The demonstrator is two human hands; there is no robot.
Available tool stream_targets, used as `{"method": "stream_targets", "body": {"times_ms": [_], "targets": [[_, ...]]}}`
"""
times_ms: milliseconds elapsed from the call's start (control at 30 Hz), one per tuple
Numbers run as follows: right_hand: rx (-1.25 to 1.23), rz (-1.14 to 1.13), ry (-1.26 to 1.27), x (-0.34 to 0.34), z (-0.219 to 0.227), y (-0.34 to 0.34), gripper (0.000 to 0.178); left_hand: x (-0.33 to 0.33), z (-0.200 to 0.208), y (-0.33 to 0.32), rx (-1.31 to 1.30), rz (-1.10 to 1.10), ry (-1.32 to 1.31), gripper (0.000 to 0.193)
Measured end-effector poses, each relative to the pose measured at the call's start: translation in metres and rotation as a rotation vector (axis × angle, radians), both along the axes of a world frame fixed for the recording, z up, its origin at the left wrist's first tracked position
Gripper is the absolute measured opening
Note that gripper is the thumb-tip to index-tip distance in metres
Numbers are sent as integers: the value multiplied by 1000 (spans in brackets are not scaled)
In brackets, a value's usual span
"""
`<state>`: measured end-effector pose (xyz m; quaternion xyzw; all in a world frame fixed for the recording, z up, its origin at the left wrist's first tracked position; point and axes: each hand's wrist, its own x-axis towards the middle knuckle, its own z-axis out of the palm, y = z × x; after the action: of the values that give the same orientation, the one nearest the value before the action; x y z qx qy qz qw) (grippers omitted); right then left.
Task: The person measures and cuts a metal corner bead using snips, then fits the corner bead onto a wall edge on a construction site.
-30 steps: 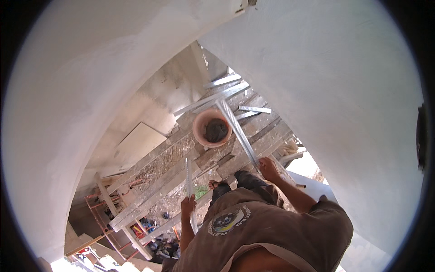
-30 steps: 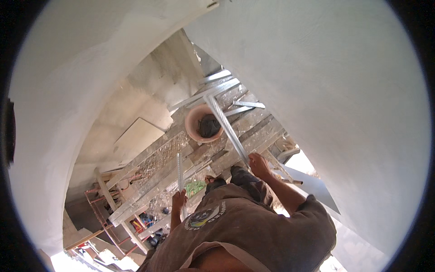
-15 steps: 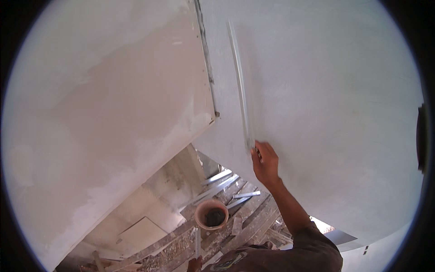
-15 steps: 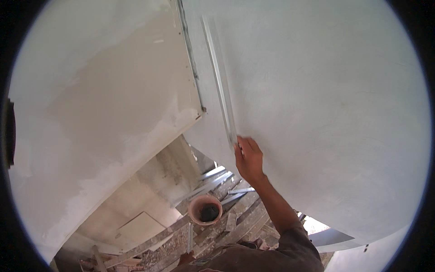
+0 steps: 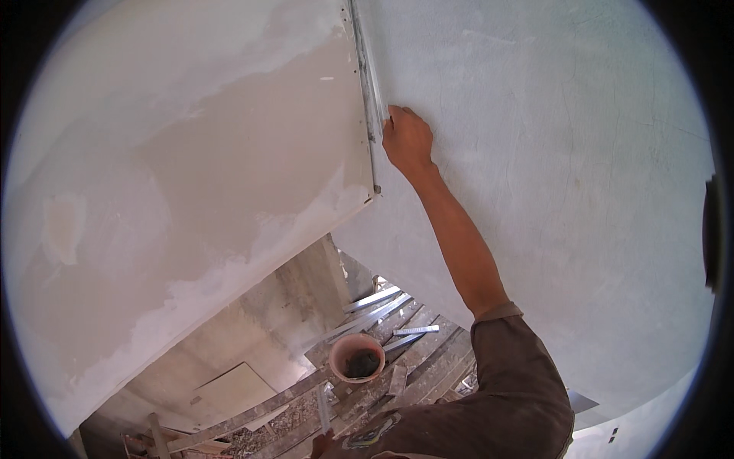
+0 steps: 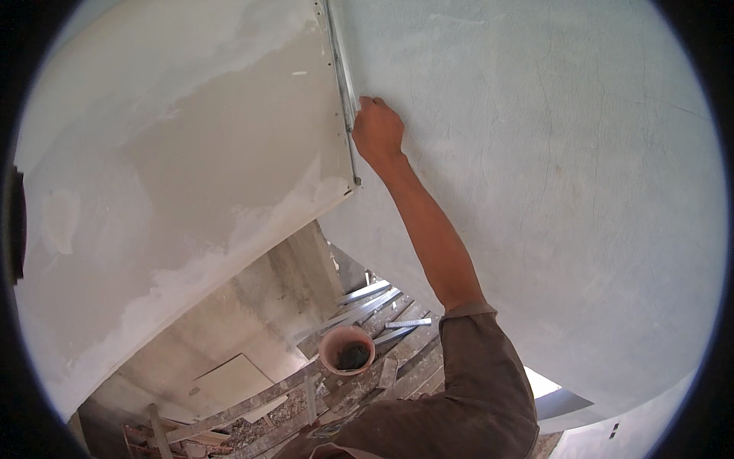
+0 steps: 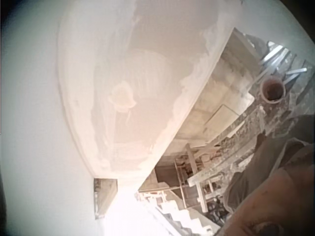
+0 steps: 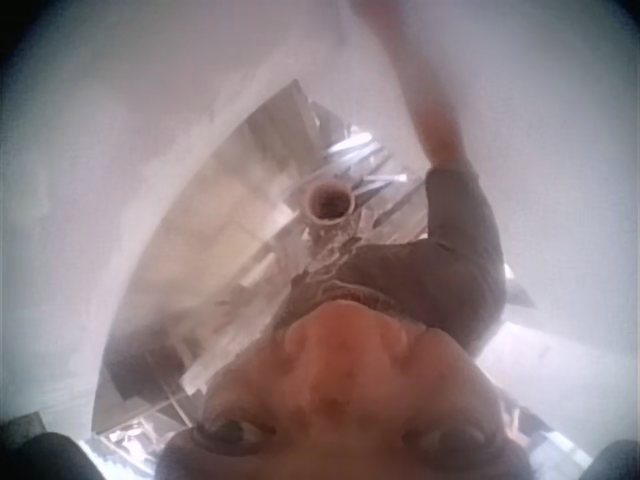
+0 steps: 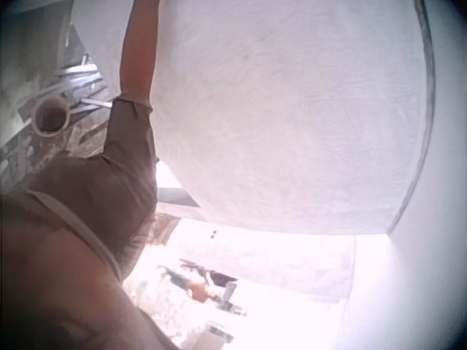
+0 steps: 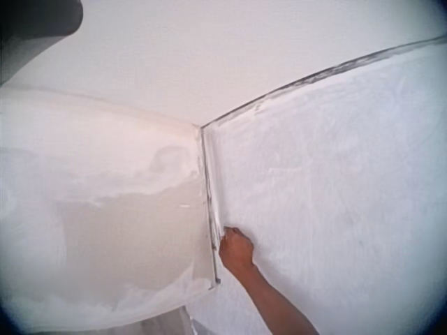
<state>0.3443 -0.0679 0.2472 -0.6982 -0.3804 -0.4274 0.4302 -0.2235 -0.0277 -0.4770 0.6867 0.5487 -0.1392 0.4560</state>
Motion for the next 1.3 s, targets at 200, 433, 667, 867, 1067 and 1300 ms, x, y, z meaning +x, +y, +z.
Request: {"method": "stream_targets", "body": {"times_ms": [200, 433, 667, 867, 1067, 1300], "targets": [[-37, -97, 2, 6, 29, 14, 10, -20, 7, -15, -61, 131, -80, 50], [-29, -172, -81, 27, 36, 24, 19, -34, -10, -38, -22, 119, -175, 40], [-67, -157, -108, 37, 0, 2, 23, -27, 12, -55, 139, -130, -178, 63], [-178, 231, 240, -62, -207, -48, 19, -44, 39, -75, -118, 486, -303, 50], [-793, 512, 820, -144, -507, -172, 13, -89, 47, -109, -159, 593, -205, 50], [-1048, 159, 1171, -130, -648, -253, 19, -98, 92, -133, -214, 634, -69, 45]]}}
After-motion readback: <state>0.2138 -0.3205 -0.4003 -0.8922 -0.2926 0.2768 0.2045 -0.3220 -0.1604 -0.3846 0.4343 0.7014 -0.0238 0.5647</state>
